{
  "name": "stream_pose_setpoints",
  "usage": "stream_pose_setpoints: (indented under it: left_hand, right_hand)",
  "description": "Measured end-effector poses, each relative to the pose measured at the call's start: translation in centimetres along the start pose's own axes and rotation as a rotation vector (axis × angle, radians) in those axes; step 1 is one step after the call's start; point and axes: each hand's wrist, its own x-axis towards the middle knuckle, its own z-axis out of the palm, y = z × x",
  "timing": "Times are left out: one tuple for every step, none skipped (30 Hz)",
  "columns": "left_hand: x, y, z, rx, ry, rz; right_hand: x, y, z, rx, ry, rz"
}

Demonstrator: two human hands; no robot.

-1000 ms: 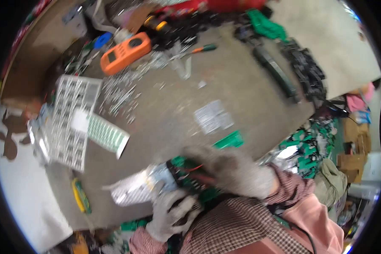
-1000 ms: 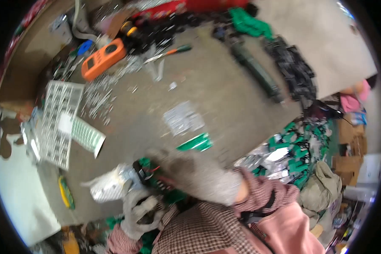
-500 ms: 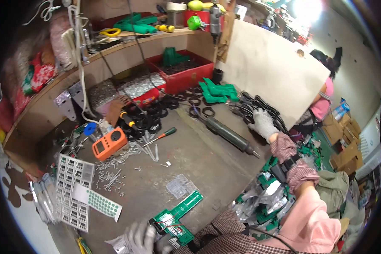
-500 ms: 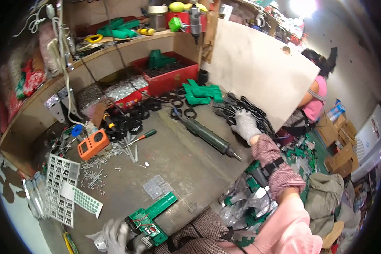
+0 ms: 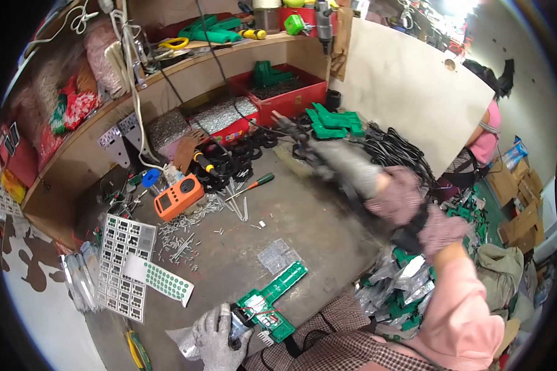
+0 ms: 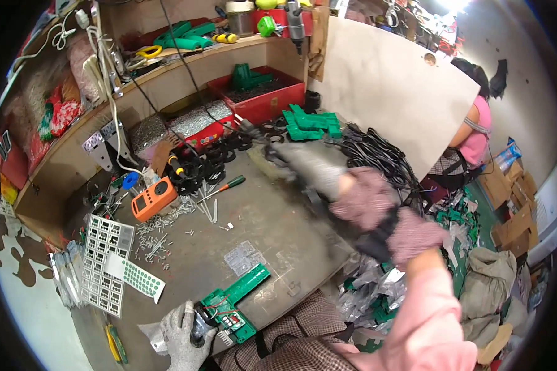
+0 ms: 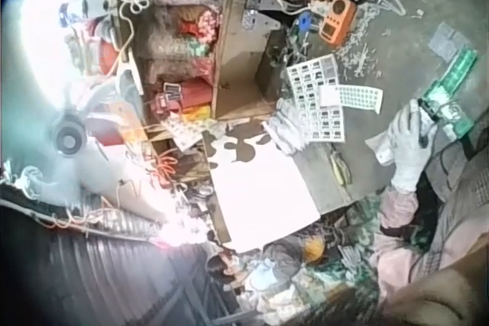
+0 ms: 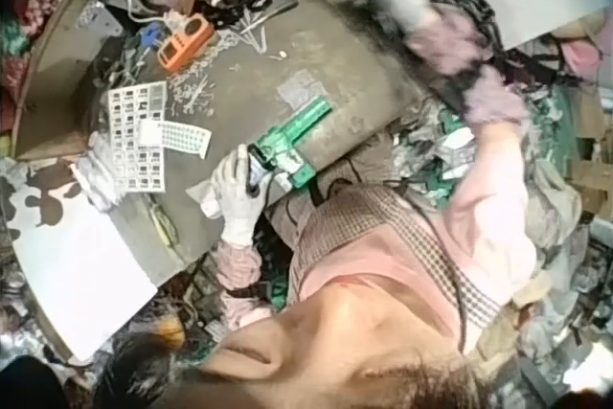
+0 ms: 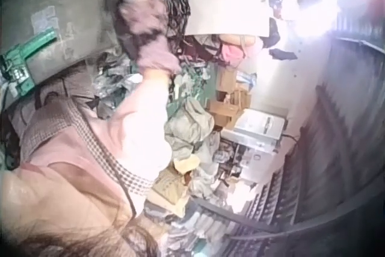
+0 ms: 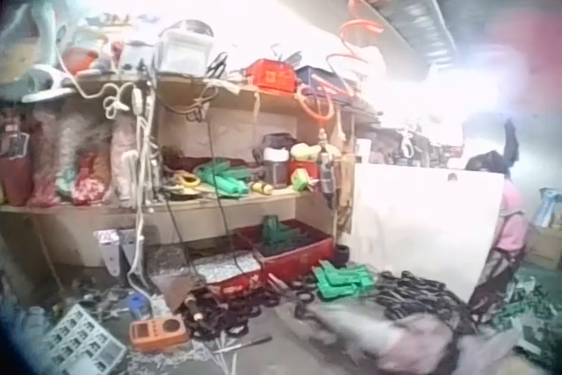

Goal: The recorder is assembling green plastic housings for electronic devices using an electric screwdriver.

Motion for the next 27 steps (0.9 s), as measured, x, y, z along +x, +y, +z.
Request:
stream_pose_setpoints:
  left_hand:
    - [-0.6,-0.2,0.0,0.034,0.004,-0.049]
    - [-0.7,-0.1,0.1,0.047,0.01,-0.068]
    - [-0.6,0.2,0.1,0.042,-0.004,-0.075]
    - [-0.8,0.2,-0.3,0.063,-0.043,-0.107]
    - [-0.8,0.0,-0.7,0.031,-0.046,-0.1]
    - [-0.9,-0.3,-1.1,-0.005,-0.044,-0.102]
    - [-1.2,-0.9,-1.4,-0.114,0.019,-0.073]
    - [-0.7,-0.6,-2.3,-0.235,0.016,-0.112]
    - [0.5,-0.3,-2.6,-0.265,0.014,-0.087]
    - [1.8,0.1,-2.7,-0.298,0.014,-0.064]
    - [3.1,0.5,-2.6,-0.329,-0.048,-0.018]
    - [4.9,1.0,-2.1,-0.377,-0.112,0.065]
    - [6.2,1.1,-2.1,-0.367,-0.19,0.133]
    - [6.9,1.2,-2.1,-0.356,-0.266,0.204]
    - [6.7,0.8,-1.9,-0.321,-0.278,0.244]
    - [6.3,0.3,-1.7,-0.285,-0.288,0.286]
    - [6.7,0.4,-1.7,-0.305,-0.27,0.319]
    - [6.7,-0.2,-2.9,-0.271,-0.316,0.393]
    - [6.7,-0.1,-3.1,-0.25,-0.325,0.392]
    - [6.5,-0.2,-3.2,-0.231,-0.329,0.387]
    - [6.5,-0.2,-2.9,-0.234,-0.328,0.398]
    - [6.5,-0.2,-2.6,-0.232,-0.298,0.435]
    - [6.6,-0.2,-2.5,-0.228,-0.268,0.47]
    - [6.3,-0.3,-2.8,-0.217,-0.273,0.448]
    - [6.2,-0.2,-3.3,-0.27,-0.275,0.422]
    - [6.1,-0.1,-3.7,-0.32,-0.274,0.401]
    - [5.6,-0.5,-3.5,-0.342,-0.219,0.355]
  right_hand:
    - [1.1,-1.0,4.5,0.331,-0.06,0.27]
    - [0.9,-0.9,6.0,0.014,0.059,-0.035]
    - [0.6,-0.4,6.4,-0.277,0.179,-0.199]
    - [-0.2,-0.7,7.8,-0.874,0.311,-0.328]
    - [-1.5,-0.7,7.5,-0.879,0.216,-0.405]
    - [-3.2,-1.6,6.6,-0.884,0.112,-0.487]
    - [-5.1,-2.8,6.2,-0.796,-0.052,-0.519]
    - [-7.6,-4.0,5.3,-0.704,-0.213,-0.539]
    - [-10.1,-4.9,4.3,-0.69,-0.411,-0.599]
    - [-12.4,-5.6,3.3,-0.669,-0.611,-0.658]
    - [-15.0,-6.0,3.0,-0.626,-0.722,-0.608]
    - [-17.8,-6.4,2.1,-0.605,-0.805,-0.536]
    - [-19.3,-6.3,2.5,-0.599,-0.783,-0.506]
    - [-20.1,-6.2,2.7,-0.594,-0.758,-0.478]
    - [-19.6,-6.5,2.7,-0.636,-0.864,-0.421]
    - [-19.4,-6.4,3.0,-0.642,-0.852,-0.402]
    - [-19.9,-6.7,2.5,-0.713,-0.874,-0.386]
    - [-19.5,-6.5,2.9,-0.74,-0.923,-0.409]
    - [-18.9,-6.8,2.7,-0.774,-1.0,-0.512]
    - [-18.8,-6.3,2.8,-0.78,-0.995,-0.502]
    - [-18.5,-5.9,2.8,-0.782,-0.891,-0.666]
    - [-18.2,-5.8,2.8,-0.78,-0.784,-0.829]
    - [-18.1,-6.1,2.1,-0.757,-0.618,-0.881]
    - [-17.2,-7.8,2.6,-0.737,-0.627,-0.895]
    - [-16.4,-9.9,3.3,-0.761,-0.566,-0.829]
    - [-15.6,-10.9,4.2,-0.786,-0.501,-0.763]
    - [-15.3,-10.9,6.3,-0.647,-0.377,-0.756]
